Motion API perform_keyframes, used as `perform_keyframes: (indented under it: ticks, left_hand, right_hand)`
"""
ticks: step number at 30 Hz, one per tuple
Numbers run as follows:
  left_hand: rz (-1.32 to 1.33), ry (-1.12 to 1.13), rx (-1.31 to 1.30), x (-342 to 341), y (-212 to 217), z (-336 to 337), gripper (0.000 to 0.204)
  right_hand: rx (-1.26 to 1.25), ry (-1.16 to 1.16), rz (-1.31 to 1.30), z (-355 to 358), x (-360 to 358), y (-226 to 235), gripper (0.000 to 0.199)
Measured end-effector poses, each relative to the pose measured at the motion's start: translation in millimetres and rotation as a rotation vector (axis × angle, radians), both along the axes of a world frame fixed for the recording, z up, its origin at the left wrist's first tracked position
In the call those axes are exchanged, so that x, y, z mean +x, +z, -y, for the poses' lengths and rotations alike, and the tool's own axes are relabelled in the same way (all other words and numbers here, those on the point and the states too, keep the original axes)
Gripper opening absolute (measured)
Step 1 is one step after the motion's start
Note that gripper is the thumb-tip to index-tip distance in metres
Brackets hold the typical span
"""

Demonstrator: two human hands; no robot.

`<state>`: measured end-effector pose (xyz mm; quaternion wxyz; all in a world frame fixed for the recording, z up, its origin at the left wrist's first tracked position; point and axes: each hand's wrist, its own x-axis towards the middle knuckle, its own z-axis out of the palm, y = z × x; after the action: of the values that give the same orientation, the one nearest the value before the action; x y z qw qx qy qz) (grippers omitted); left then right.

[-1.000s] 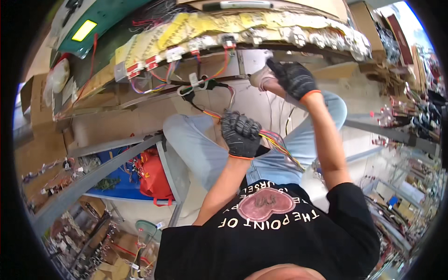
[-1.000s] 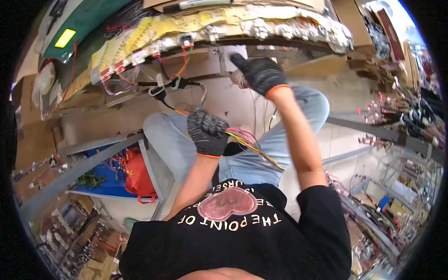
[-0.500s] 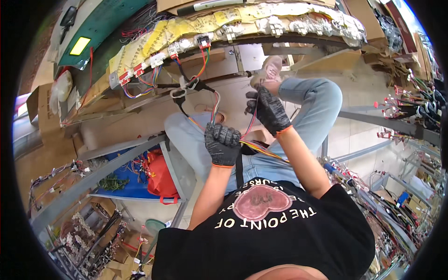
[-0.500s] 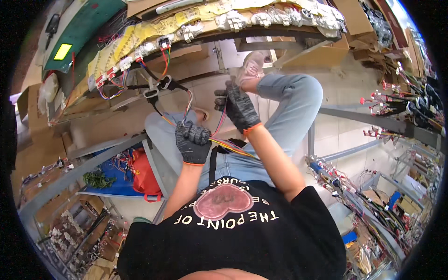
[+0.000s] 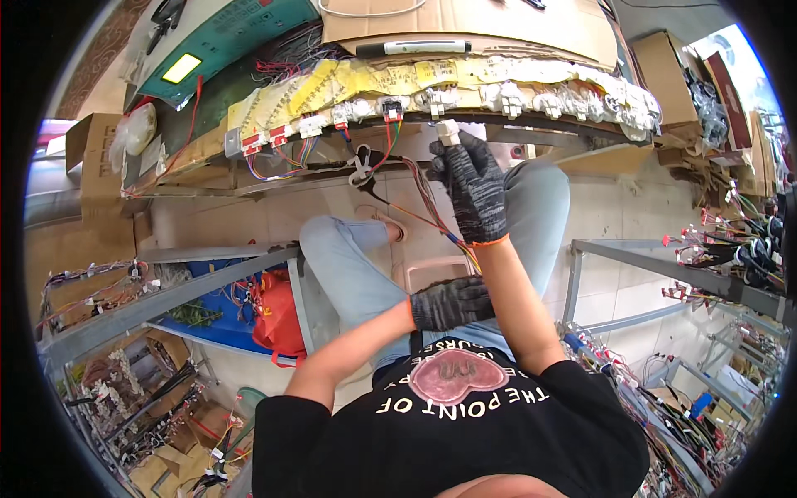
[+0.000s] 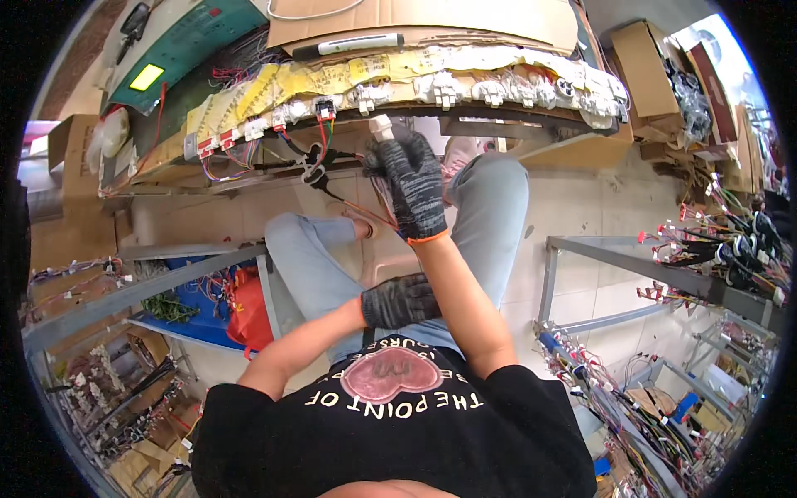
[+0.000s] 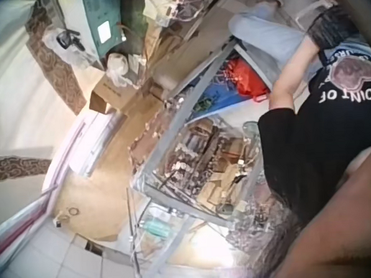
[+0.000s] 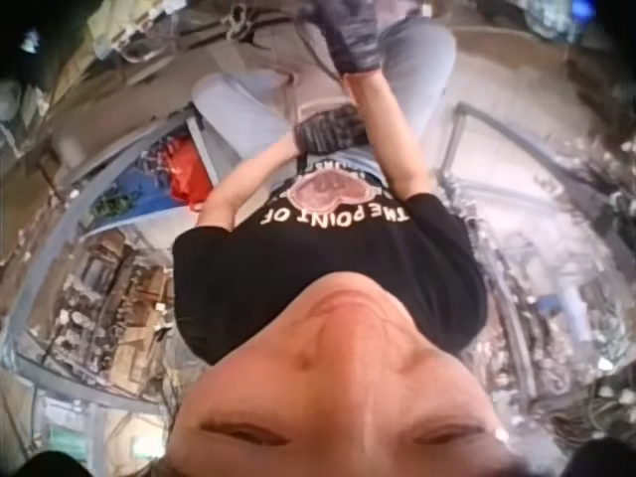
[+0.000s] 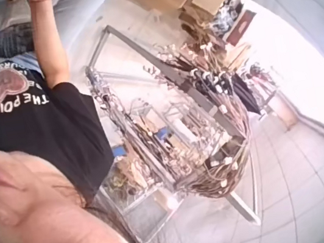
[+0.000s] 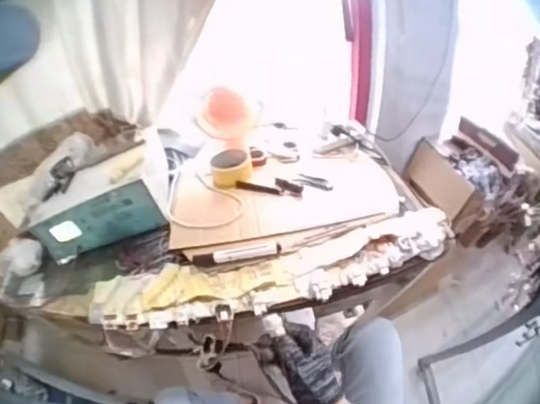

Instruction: Connecting and organizing wire harnesses on a layout board in a factory.

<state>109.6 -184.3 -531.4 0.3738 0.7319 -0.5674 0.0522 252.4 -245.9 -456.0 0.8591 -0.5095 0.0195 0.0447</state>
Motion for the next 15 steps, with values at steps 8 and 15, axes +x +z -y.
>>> perform_keyframes:
  ticks: [8,15]
  left_hand:
    - [-0.533,0.163,0.070,3.8,-5.8,53.1,0.024]
    - [-0.518,0.267,0.185,9.3,52.7,64.6,0.023]
  right_hand:
    - [-0.706,-0.321,0.385,-6.9,0.0,20.9,0.028]
    - [-0.908,-0.362,0.532,-12.7,12.9,43.0,0.023]
